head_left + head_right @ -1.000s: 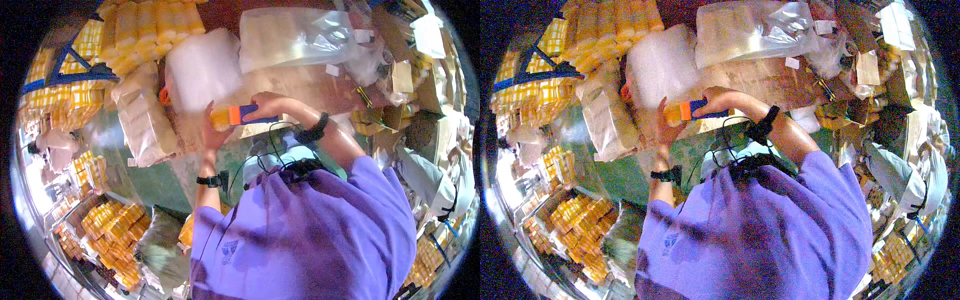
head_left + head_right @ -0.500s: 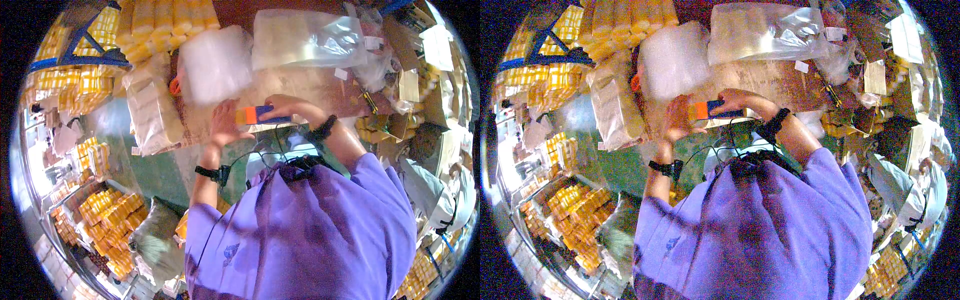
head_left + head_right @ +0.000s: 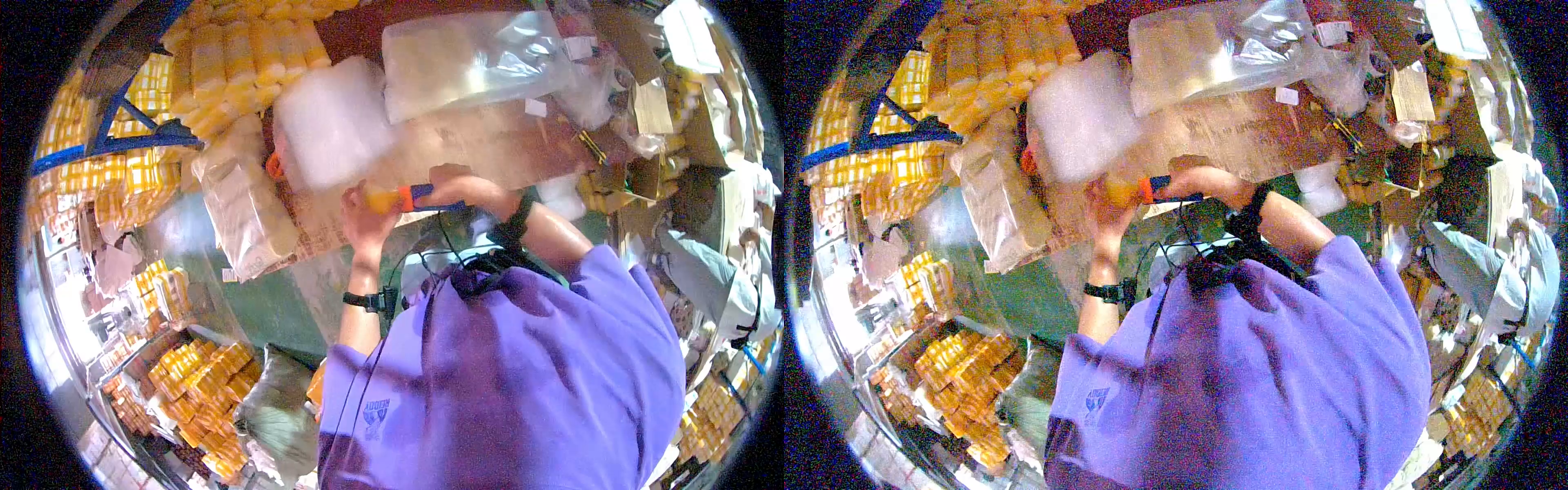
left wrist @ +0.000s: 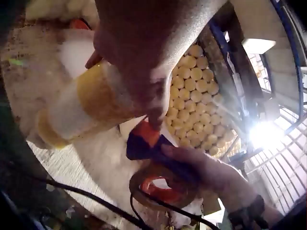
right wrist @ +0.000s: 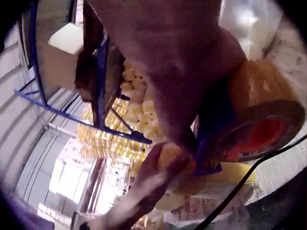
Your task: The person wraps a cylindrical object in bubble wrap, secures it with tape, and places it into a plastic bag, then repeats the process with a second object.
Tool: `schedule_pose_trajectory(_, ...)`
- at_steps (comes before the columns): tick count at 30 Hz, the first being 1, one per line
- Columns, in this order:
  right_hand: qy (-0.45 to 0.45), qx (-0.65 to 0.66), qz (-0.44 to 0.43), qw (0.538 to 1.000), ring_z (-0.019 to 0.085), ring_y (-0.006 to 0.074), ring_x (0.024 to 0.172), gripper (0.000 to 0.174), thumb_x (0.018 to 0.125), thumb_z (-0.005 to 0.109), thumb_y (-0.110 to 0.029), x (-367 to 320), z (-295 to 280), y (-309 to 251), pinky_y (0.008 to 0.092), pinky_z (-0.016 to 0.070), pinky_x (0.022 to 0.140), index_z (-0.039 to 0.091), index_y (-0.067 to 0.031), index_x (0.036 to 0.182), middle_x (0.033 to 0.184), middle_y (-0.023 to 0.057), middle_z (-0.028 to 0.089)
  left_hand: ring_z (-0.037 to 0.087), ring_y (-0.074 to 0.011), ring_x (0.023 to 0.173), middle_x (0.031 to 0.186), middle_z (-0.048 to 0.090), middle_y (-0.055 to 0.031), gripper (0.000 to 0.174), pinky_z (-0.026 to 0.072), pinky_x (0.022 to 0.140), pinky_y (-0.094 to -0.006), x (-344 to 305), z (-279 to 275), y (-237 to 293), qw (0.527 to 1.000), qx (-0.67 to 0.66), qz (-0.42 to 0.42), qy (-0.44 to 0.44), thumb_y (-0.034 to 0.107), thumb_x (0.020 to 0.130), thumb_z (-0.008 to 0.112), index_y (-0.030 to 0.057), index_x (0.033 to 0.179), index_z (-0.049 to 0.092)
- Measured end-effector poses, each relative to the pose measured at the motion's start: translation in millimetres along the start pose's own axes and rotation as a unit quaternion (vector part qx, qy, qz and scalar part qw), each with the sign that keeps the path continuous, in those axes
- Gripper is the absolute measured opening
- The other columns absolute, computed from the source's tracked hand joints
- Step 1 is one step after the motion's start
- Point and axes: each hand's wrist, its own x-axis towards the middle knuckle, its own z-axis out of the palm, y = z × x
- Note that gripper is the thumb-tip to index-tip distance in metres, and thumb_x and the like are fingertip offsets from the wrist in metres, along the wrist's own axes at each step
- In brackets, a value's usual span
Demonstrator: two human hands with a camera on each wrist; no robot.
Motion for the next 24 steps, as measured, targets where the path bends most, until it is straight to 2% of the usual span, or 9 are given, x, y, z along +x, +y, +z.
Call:
schedule_pose_trajectory(10, 0.053, -0.115, 0.085, 0.988, 0.072, 0.0370, 0.095, 0.047, 0.076, 0.068, -0.041, 5, 10, -42, 0.0456, 0.0571, 0.083, 0.076, -0.0001, 0.097, 0.099, 0.0222, 0.074, 0.054, -0.0407, 0.120, 0.124, 0.060, -0.0190, 0.072, 0.0487, 0.095, -0.0533, 1, 38, 24, 0.996, 0.086, -0.023, 0.000, 0.053, 0.074, 0.076, 0.0087, 0.128, 0.058)
schedule_pose_trajectory(13, 0.122, -0.242, 0.089, 0.959, 0.073, 0.0340, 0.090, 0.046, 0.087, 0.061, -0.043, 47, 55, 45, 0.0481, 0.0577, 0.075, 0.076, -0.0001, 0.094, 0.094, 0.0218, 0.074, 0.055, -0.0394, 0.118, 0.122, 0.061, -0.0183, 0.076, 0.0486, 0.096, -0.0532, -9, 47, 7, 0.991, 0.135, 0.018, 0.013, 0.053, 0.073, 0.077, 0.0087, 0.132, 0.057)
schedule_pose_trajectory(15, 0.092, -0.132, -0.004, 0.987, 0.074, 0.0336, 0.089, 0.042, 0.089, 0.061, -0.043, 38, 50, 89, 0.0472, 0.0579, 0.068, 0.075, -0.0031, 0.092, 0.090, 0.0213, 0.073, 0.055, -0.0377, 0.117, 0.122, 0.061, -0.0170, 0.081, 0.0486, 0.096, -0.0524, -15, 64, -4, 0.982, 0.167, 0.038, 0.077, 0.054, 0.071, 0.079, 0.0089, 0.134, 0.056)
schedule_pose_trajectory(17, 0.163, -0.134, 0.054, 0.976, 0.073, 0.0351, 0.082, 0.037, 0.091, 0.063, -0.036, 22, 32, 94, 0.0478, 0.0557, 0.061, 0.073, -0.0006, 0.093, 0.082, 0.0201, 0.070, 0.054, -0.0370, 0.118, 0.121, 0.060, -0.0174, 0.086, 0.0478, 0.098, -0.0520, -21, 50, -15, 0.989, 0.117, 0.016, 0.090, 0.052, 0.068, 0.083, 0.0074, 0.135, 0.054)
schedule_pose_trajectory(18, 0.237, -0.136, -0.008, 0.962, 0.071, 0.0348, 0.077, 0.036, 0.091, 0.063, -0.034, 34, 41, 121, 0.0497, 0.0532, 0.058, 0.071, 0.0011, 0.092, 0.079, 0.0195, 0.068, 0.054, -0.0365, 0.118, 0.122, 0.059, -0.0177, 0.088, 0.0476, 0.099, -0.0514, -29, 40, -24, 0.989, 0.100, 0.010, 0.109, 0.049, 0.067, 0.086, 0.0064, 0.136, 0.053)
schedule_pose_trajectory(20, 0.319, -0.023, 0.013, 0.947, 0.067, 0.0348, 0.068, 0.034, 0.091, 0.062, -0.028, 62, 43, 167, 0.0520, 0.0491, 0.054, 0.068, 0.0048, 0.097, 0.079, 0.0201, 0.067, 0.054, -0.0348, 0.120, 0.124, 0.058, -0.0177, 0.085, 0.0478, 0.100, -0.0486, -39, 31, -38, 0.973, -0.152, -0.062, 0.160, 0.038, 0.069, 0.089, 0.0043, 0.137, 0.051)
schedule_pose_trajectory(22, 0.350, -0.027, 0.052, 0.935, 0.065, 0.0340, 0.065, 0.033, 0.090, 0.060, -0.023, 89, 51, 207, 0.0517, 0.0478, 0.054, 0.063, 0.0050, 0.107, 0.084, 0.0214, 0.066, 0.054, -0.0329, 0.121, 0.127, 0.056, -0.0171, 0.082, 0.0483, 0.099, -0.0459, -49, 43, -65, 0.850, -0.483, -0.152, 0.143, 0.029, 0.072, 0.090, 0.0032, 0.138, 0.048)
schedule_pose_trajectory(23, 0.382, -0.146, 0.003, 0.913, 0.065, 0.0329, 0.065, 0.032, 0.090, 0.059, -0.020, 103, 56, 238, 0.0510, 0.0482, 0.054, 0.060, 0.0033, 0.111, 0.087, 0.0215, 0.067, 0.054, -0.0318, 0.121, 0.129, 0.055, -0.0168, 0.082, 0.0484, 0.099, -0.0446, -54, 50, -82, 0.794, -0.566, -0.175, 0.137, 0.025, 0.073, 0.090, 0.0027, 0.139, 0.047)
schedule_pose_trajectory(24, 0.404, -0.289, -0.084, 0.864, 0.066, 0.0331, 0.066, 0.033, 0.090, 0.058, -0.019, 97, 48, 254, 0.0498, 0.0495, 0.057, 0.057, 0.0027, 0.115, 0.090, 0.0217, 0.067, 0.053, -0.0306, 0.122, 0.130, 0.055, -0.0163, 0.081, 0.0482, 0.099, -0.0432, -59, 56, -100, 0.825, -0.520, -0.172, 0.140, 0.022, 0.074, 0.090, 0.0023, 0.140, 0.046)
